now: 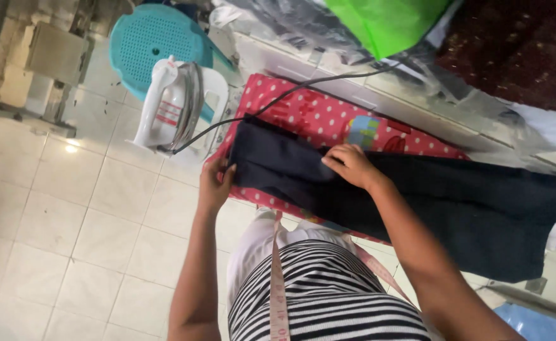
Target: Ironing a white garment and a pair of dark trousers on an ironing board.
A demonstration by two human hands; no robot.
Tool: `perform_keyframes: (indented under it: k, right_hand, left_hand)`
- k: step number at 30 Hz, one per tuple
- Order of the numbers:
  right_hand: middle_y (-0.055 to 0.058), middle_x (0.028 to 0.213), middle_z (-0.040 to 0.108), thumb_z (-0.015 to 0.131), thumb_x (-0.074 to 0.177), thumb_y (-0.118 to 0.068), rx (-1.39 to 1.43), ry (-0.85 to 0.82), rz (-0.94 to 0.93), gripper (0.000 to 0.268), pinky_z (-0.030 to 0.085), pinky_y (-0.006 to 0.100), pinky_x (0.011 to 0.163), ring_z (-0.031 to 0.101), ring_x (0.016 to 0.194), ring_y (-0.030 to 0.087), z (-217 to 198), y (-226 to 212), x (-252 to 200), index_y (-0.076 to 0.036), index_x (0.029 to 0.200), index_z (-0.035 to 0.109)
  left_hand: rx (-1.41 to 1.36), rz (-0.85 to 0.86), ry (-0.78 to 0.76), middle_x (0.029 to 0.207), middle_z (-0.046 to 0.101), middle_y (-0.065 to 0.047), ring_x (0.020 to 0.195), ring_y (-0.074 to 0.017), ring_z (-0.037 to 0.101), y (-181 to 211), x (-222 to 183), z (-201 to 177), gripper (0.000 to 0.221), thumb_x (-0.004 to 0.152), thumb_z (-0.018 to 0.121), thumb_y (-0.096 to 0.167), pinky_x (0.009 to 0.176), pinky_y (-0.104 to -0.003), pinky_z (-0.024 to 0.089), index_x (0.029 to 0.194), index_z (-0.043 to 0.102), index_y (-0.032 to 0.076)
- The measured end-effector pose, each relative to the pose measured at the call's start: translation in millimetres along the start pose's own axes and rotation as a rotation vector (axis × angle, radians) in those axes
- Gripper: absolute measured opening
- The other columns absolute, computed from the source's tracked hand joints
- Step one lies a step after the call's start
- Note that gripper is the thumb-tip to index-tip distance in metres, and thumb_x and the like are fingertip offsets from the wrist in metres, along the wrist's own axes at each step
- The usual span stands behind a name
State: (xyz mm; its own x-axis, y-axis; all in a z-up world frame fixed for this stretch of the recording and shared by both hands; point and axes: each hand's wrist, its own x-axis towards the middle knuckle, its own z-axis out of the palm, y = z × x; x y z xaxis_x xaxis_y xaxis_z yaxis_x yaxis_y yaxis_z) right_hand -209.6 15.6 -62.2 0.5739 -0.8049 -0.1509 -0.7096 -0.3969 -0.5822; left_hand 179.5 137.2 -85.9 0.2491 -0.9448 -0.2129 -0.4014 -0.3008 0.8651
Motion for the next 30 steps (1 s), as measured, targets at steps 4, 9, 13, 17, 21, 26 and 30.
perform_keyframes:
  k: [4, 9, 13, 17, 21, 26, 30]
  right_hand:
    - [0.009, 0.134, 0.066, 0.049, 0.099, -0.063, 0.270, -0.309, 0.371, 0.056, 0.042, 0.048, 0.111, 0.057, 0.131, 0.032, -19.7, -21.7, 8.9, -0.020, 0.132, 0.065]
    - [0.024, 0.134, 0.066, 0.070, 0.092, -0.052, 0.404, -0.355, 0.460, 0.067, 0.044, 0.049, 0.111, 0.058, 0.131, 0.039, -21.1, -27.5, 12.4, -0.003, 0.137, 0.064]
    - [0.017, 0.107, 0.072, 0.085, 0.080, -0.048, 0.212, -0.093, 0.471, 0.054, 0.051, 0.047, 0.096, 0.067, 0.111, 0.037, 13.5, -1.5, 18.2, -0.006, 0.112, 0.072]
    - [-0.004, 0.098, 0.073, 0.072, 0.092, -0.067, 0.044, 0.115, 0.493, 0.042, 0.057, 0.036, 0.086, 0.072, 0.101, 0.021, 16.7, 7.0, 8.0, -0.026, 0.101, 0.073]
    - [0.010, 0.101, 0.075, 0.057, 0.107, -0.047, 0.090, 0.051, 0.277, 0.038, 0.054, 0.046, 0.094, 0.069, 0.104, 0.033, 7.4, 38.0, -22.3, -0.013, 0.105, 0.074]
    - [0.005, 0.097, 0.071, 0.056, 0.107, -0.024, 0.320, -0.040, 0.257, 0.023, 0.050, 0.041, 0.096, 0.067, 0.103, 0.026, -18.2, 20.3, -40.1, -0.010, 0.100, 0.071]
    - [0.005, 0.094, 0.068, 0.067, 0.101, -0.019, 0.206, 0.050, 0.266, 0.009, 0.051, 0.040, 0.093, 0.067, 0.100, 0.026, -45.0, -13.2, -52.6, -0.011, 0.102, 0.071]
  left_hand:
    - [-0.148, 0.109, 0.078, 0.083, 0.072, -0.011, 0.082, -0.0247, 0.067, 24.1, -5.2, -3.8, 0.009, 0.103, 0.066, 0.018, 0.082, -0.037, 0.051, 0.107, 0.070, 0.011]
    - [-0.144, 0.174, 0.037, 0.093, 0.076, -0.010, 0.089, -0.0296, 0.074, 62.1, -9.8, -17.8, 0.011, 0.103, 0.065, 0.018, 0.083, -0.038, 0.055, 0.113, 0.069, 0.015]
    - [0.176, 0.046, 0.001, 0.094, 0.074, -0.020, 0.093, -0.0467, 0.070, 7.5, -7.0, 4.8, 0.022, 0.104, 0.059, 0.025, 0.085, -0.054, 0.055, 0.124, 0.063, 0.018]
    - [0.325, -0.060, 0.028, 0.092, 0.073, -0.021, 0.091, -0.0476, 0.070, 18.7, -3.4, 5.0, 0.028, 0.093, 0.069, 0.035, 0.083, -0.055, 0.055, 0.111, 0.067, 0.014]
    - [0.278, -0.031, 0.043, 0.097, 0.070, -0.014, 0.097, -0.0410, 0.069, 31.1, 18.0, 1.8, 0.041, 0.091, 0.073, 0.052, 0.086, -0.049, 0.055, 0.106, 0.068, 0.014]
    - [0.329, -0.219, -0.075, 0.099, 0.071, -0.021, 0.103, -0.0454, 0.069, 31.5, 41.9, 13.9, 0.055, 0.082, 0.080, 0.052, 0.090, -0.057, 0.053, 0.108, 0.062, 0.007]
    - [0.383, -0.132, -0.011, 0.106, 0.065, -0.021, 0.096, -0.0487, 0.069, 10.5, 42.1, 30.7, 0.037, 0.088, 0.079, 0.034, 0.084, -0.058, 0.056, 0.102, 0.062, 0.004]
